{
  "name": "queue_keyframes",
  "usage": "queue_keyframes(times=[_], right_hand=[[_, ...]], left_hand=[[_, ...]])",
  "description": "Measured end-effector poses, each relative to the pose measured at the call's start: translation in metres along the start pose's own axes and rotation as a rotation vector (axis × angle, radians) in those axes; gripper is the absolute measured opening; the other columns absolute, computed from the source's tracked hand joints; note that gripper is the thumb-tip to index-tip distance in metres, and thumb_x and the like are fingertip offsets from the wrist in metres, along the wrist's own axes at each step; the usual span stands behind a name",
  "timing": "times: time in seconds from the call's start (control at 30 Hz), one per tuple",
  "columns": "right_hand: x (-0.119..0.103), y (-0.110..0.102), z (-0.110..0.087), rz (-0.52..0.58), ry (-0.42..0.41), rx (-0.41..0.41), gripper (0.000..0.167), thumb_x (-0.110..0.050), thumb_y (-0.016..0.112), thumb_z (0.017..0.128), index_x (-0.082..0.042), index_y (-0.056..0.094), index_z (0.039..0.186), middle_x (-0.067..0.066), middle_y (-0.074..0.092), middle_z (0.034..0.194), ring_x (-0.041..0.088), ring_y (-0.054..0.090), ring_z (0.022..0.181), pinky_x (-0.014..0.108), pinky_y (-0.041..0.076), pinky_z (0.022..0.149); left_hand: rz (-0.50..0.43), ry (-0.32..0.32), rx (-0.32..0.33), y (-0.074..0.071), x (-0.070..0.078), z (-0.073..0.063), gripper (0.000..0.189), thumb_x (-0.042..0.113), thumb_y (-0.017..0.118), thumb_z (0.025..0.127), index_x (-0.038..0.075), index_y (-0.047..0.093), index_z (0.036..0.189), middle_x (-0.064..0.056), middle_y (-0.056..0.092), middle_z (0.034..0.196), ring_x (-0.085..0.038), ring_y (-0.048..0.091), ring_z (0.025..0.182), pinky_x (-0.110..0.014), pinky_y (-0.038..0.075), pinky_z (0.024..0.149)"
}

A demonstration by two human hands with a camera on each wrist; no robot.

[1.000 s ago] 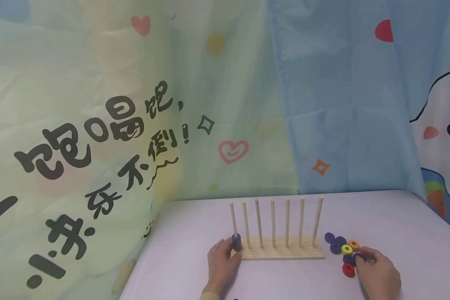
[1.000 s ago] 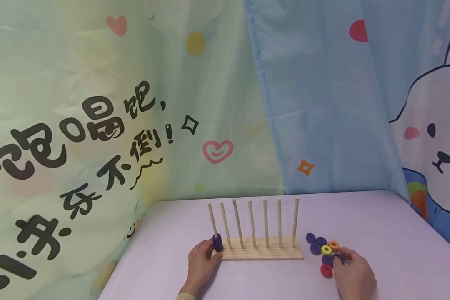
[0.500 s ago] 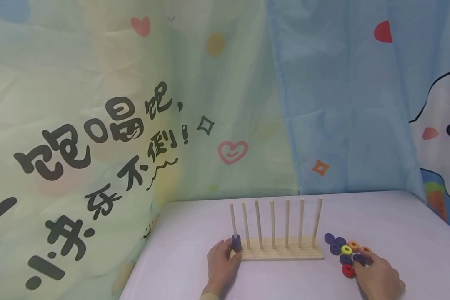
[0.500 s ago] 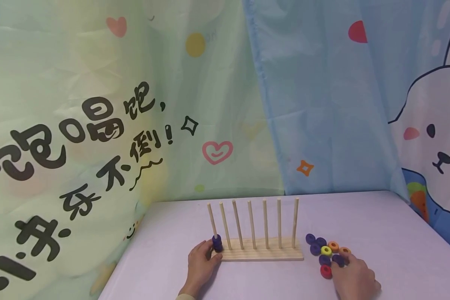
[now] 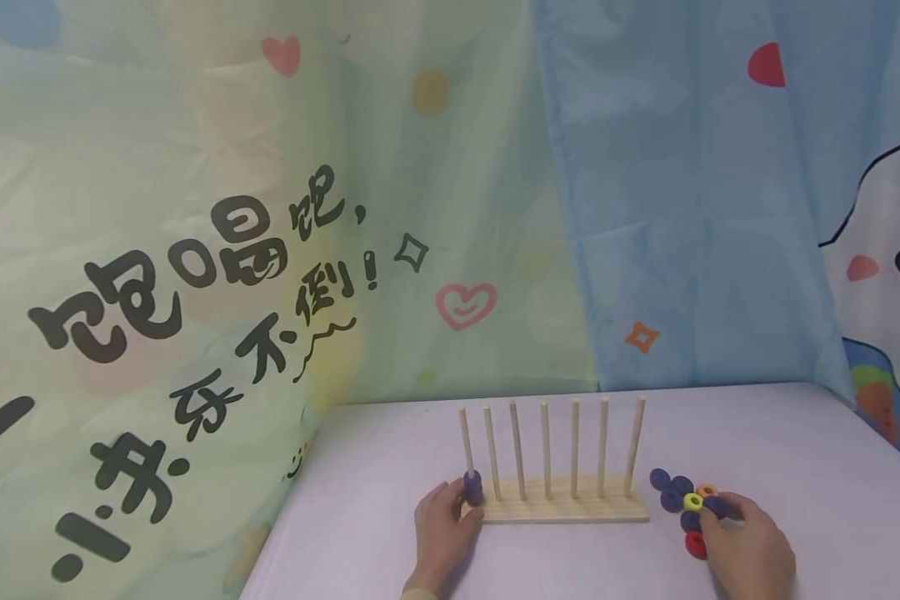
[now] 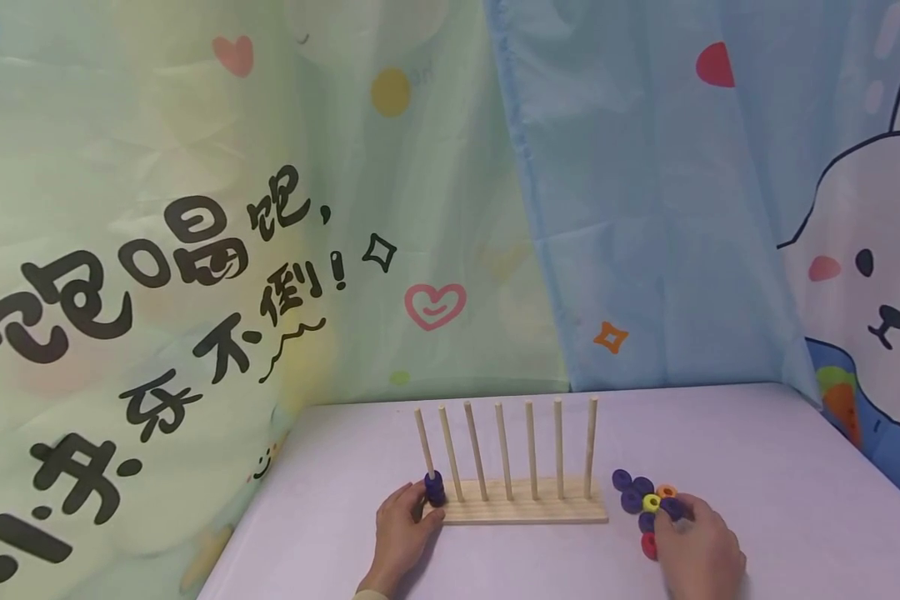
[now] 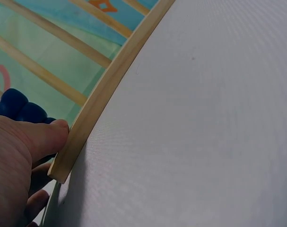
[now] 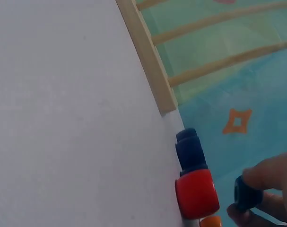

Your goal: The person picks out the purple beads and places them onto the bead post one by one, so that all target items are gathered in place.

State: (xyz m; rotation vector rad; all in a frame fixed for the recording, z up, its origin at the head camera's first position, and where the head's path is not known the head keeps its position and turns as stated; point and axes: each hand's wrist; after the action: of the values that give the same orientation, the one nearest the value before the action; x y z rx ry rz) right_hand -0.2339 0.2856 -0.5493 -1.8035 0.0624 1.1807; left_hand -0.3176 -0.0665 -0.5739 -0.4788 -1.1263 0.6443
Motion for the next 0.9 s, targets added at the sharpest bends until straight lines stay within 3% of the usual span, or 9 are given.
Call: queue_keyframes(times=[0.1,0.2,0.33,0.47,0.6,0.7,0.9], right_hand=[[-0.004,0.0,-0.006,0.048,-0.078,0.038,0.05,-0.023,0.062,0.092,0.001,0.051,0.134,0.028,0.055,0.131,0.05,0.045,0.119,0.064,0.034,0.097],[-0.005,0.001,-0.012,0.074,-0.211,0.096,0.045,-0.021,0.066,0.089,0.001,0.058,0.126,0.027,0.062,0.121,0.048,0.053,0.109,0.059,0.038,0.089],[-0.008,0.005,-0.017,0.029,-0.307,0.114,0.044,-0.018,0.071,0.085,0.004,0.059,0.121,0.028,0.065,0.113,0.047,0.058,0.099,0.057,0.042,0.079],[-0.014,0.01,-0.021,0.012,-0.277,0.071,0.045,-0.018,0.073,0.084,0.002,0.059,0.121,0.028,0.064,0.117,0.05,0.057,0.104,0.061,0.044,0.083],[-0.02,0.013,-0.03,0.081,-0.223,0.037,0.047,-0.021,0.075,0.083,-0.002,0.061,0.123,0.022,0.067,0.11,0.035,0.062,0.081,0.041,0.049,0.067],[-0.023,0.014,-0.036,0.125,-0.182,-0.004,0.051,-0.026,0.076,0.082,-0.005,0.061,0.125,0.017,0.067,0.105,0.02,0.054,0.066,0.028,0.038,0.051],[-0.029,0.023,-0.044,0.109,-0.182,-0.086,0.051,-0.028,0.076,0.082,-0.006,0.059,0.125,0.019,0.064,0.117,0.018,0.054,0.064,0.028,0.04,0.051]], left_hand=[[-0.006,-0.007,0.004,0.0,-0.001,-0.001,0.04,0.021,0.079,0.077,0.019,0.069,0.116,0.0,0.071,0.117,-0.033,0.054,0.122,-0.058,0.032,0.107],[-0.013,-0.02,-0.007,0.0,-0.001,-0.001,0.04,0.021,0.078,0.077,0.02,0.069,0.116,0.001,0.07,0.118,-0.032,0.053,0.124,-0.057,0.031,0.108],[-0.014,-0.01,-0.006,0.002,-0.003,0.0,0.039,0.021,0.079,0.077,0.021,0.07,0.115,0.001,0.07,0.12,-0.032,0.053,0.124,-0.057,0.031,0.109],[-0.019,0.0,-0.006,0.003,-0.004,0.001,0.038,0.021,0.079,0.077,0.022,0.07,0.114,0.002,0.07,0.119,-0.032,0.053,0.124,-0.057,0.03,0.109],[-0.021,-0.019,-0.019,0.004,-0.005,0.001,0.038,0.022,0.078,0.078,0.025,0.07,0.114,0.004,0.069,0.12,-0.031,0.052,0.125,-0.057,0.029,0.11],[-0.016,-0.017,-0.017,0.004,-0.005,0.001,0.038,0.023,0.078,0.078,0.024,0.069,0.115,0.004,0.069,0.12,-0.03,0.052,0.125,-0.057,0.029,0.11],[-0.006,0.017,0.008,0.003,-0.005,0.0,0.039,0.023,0.078,0.077,0.021,0.07,0.115,0.001,0.07,0.118,-0.032,0.054,0.122,-0.057,0.031,0.107]])
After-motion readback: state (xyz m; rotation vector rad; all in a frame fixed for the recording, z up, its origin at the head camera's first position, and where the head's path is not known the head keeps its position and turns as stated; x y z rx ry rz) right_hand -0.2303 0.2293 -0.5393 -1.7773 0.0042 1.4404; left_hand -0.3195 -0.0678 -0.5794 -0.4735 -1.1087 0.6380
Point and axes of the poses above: each hand's wrist, its own z-axis towards the middle knuckle, its own y-axis out of the palm, x = y × z
